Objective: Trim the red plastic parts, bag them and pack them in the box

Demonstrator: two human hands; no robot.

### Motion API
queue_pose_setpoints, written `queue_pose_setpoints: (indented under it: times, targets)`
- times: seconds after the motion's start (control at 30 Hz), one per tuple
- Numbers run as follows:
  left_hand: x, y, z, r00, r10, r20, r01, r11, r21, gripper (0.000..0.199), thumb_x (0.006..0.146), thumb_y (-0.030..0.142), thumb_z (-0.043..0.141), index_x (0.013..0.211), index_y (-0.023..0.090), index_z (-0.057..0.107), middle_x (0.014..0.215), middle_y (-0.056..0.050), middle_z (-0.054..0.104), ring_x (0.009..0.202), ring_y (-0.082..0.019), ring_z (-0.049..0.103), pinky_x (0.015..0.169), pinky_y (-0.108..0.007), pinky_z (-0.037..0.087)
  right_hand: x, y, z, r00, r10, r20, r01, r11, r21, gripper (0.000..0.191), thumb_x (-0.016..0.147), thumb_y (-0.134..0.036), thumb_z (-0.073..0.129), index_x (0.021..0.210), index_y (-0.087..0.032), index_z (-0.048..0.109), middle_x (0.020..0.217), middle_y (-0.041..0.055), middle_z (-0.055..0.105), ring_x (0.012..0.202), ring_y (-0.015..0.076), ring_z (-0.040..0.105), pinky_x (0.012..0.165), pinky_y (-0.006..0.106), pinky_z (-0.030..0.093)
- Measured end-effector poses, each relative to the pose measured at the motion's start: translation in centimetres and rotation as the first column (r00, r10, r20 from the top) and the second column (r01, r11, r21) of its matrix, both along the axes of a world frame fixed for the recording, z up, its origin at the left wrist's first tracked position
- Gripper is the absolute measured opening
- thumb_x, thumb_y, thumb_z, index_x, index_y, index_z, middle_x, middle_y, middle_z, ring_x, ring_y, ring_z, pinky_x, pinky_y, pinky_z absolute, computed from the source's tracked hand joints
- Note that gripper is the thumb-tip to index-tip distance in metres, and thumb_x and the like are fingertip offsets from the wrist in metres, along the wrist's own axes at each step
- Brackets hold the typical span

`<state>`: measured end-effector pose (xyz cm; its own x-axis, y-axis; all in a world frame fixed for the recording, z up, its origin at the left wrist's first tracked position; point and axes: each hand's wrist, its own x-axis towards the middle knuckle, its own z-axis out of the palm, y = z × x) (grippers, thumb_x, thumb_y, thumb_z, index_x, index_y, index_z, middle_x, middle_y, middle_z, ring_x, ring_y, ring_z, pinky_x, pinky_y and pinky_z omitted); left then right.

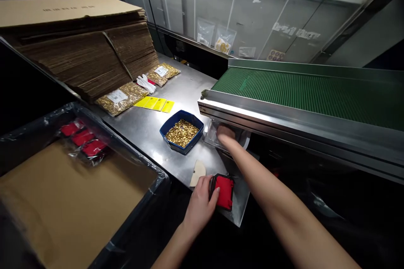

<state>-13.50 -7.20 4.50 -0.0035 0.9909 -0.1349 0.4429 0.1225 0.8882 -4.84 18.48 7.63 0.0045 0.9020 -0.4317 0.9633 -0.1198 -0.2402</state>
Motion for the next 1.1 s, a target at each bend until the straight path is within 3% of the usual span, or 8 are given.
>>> queue_pose_setpoints:
  times: [0.2, 0.33, 0.47, 0.57, 0.67, 0.8, 0.97, 1.1]
  targets:
    - [-1.3, -0.1, 1.4, 0.990, 0.121, 0.070, -0.125, 0.991, 0.051, 0.034, 0.102, 0.037, 0.051, 0.132, 0.022, 0.057, 0.119, -0.011, 0.066, 0.103, -0.026, 0.066, 0.092, -0.042, 0.055, 1.8, -3.1, 0.9, 0.998, 0.009, -0.064, 0.003, 0.982, 0.191, 0.022, 0.100, -0.031, 0.059, 0.102, -0.015, 0.075, 0.103, 0.0125, 0.076, 0.101, 0.0242, 0.071, 0.090, 0.037, 0.053]
    - [-1.9, 4.4, 1.6, 0.978, 0.153, 0.140, -0.167, 0.982, 0.091, 0.030, 0.102, 0.035, 0.051, 0.126, 0.022, 0.061, 0.107, -0.008, 0.070, 0.088, -0.020, 0.068, 0.076, -0.033, 0.057, 2.5, -6.9, 1.8, 0.987, 0.042, -0.158, 0.015, 0.940, 0.340, 0.026, 0.099, -0.029, 0.052, 0.103, -0.021, 0.076, 0.103, 0.0119, 0.076, 0.099, 0.0265, 0.071, 0.085, 0.033, 0.048]
    - [-1.0, 10.5, 1.6, 0.979, 0.085, 0.186, -0.118, 0.977, 0.178, 0.037, 0.092, 0.023, 0.062, 0.129, 0.019, 0.061, 0.124, -0.011, 0.068, 0.103, -0.022, 0.067, 0.080, -0.030, 0.056, 3.1, -9.6, 2.8, 0.948, 0.120, -0.294, 0.023, 0.898, 0.440, 0.023, 0.099, -0.033, 0.049, 0.096, -0.022, 0.069, 0.102, 0.0061, 0.073, 0.093, 0.0212, 0.067, 0.080, 0.029, 0.046]
    - [-0.3, 12.3, 2.5, 0.978, 0.036, 0.206, -0.084, 0.969, 0.232, 0.016, 0.094, 0.023, 0.059, 0.105, 0.020, 0.070, 0.107, -0.006, 0.072, 0.096, -0.020, 0.068, 0.081, -0.029, 0.054, 4.3, -11.3, 3.6, 0.897, 0.186, -0.400, 0.037, 0.872, 0.487, 0.024, 0.101, -0.035, 0.045, 0.088, -0.022, 0.060, 0.093, 0.0024, 0.067, 0.087, 0.0172, 0.064, 0.076, 0.025, 0.045]
    - [-0.3, 11.1, 3.7, 0.974, 0.064, 0.217, -0.117, 0.963, 0.243, 0.021, 0.099, 0.033, 0.055, 0.086, 0.020, 0.066, 0.082, 0.000, 0.068, 0.078, -0.016, 0.064, 0.073, -0.027, 0.049, 5.9, -13.2, 4.2, 0.865, 0.173, -0.472, 0.112, 0.849, 0.516, 0.027, 0.104, -0.039, 0.042, 0.086, -0.023, 0.054, 0.086, 0.0006, 0.063, 0.080, 0.0167, 0.061, 0.073, 0.026, 0.043]
    - [-0.1, 8.2, 4.5, 0.967, 0.143, 0.209, -0.192, 0.953, 0.233, 0.025, 0.098, 0.035, 0.057, 0.077, 0.021, 0.052, 0.074, 0.004, 0.056, 0.071, -0.014, 0.056, 0.068, -0.025, 0.043, 7.3, -15.6, 4.3, 0.824, 0.081, -0.561, 0.250, 0.837, 0.487, 0.027, 0.102, -0.044, 0.048, 0.085, -0.023, 0.050, 0.073, -0.0034, 0.056, 0.065, 0.0150, 0.053, 0.064, 0.026, 0.038]
    - [1.1, 6.7, 4.9, 0.992, 0.008, 0.126, -0.034, 0.978, 0.205, 0.025, 0.083, 0.024, 0.070, 0.076, 0.023, 0.046, 0.065, 0.008, 0.051, 0.059, -0.012, 0.051, 0.057, -0.023, 0.037, 8.7, -18.2, 4.3, 0.585, 0.068, -0.808, 0.236, 0.939, 0.250, 0.031, 0.092, -0.049, 0.064, 0.083, -0.024, 0.048, 0.071, -0.0049, 0.051, 0.063, 0.0140, 0.050, 0.060, 0.023, 0.040]
    - [0.5, 6.1, 6.1, 0.992, 0.129, 0.009, -0.127, 0.962, 0.241, 0.020, 0.084, 0.018, 0.060, 0.077, 0.024, 0.043, 0.065, 0.008, 0.044, 0.059, -0.013, 0.043, 0.059, -0.026, 0.031, 11.2, -21.1, 4.7, 0.872, 0.041, -0.488, 0.084, 0.969, 0.232, 0.016, 0.091, -0.033, 0.062, 0.088, -0.025, 0.048, 0.067, -0.0060, 0.055, 0.059, 0.0147, 0.051, 0.060, 0.025, 0.033]
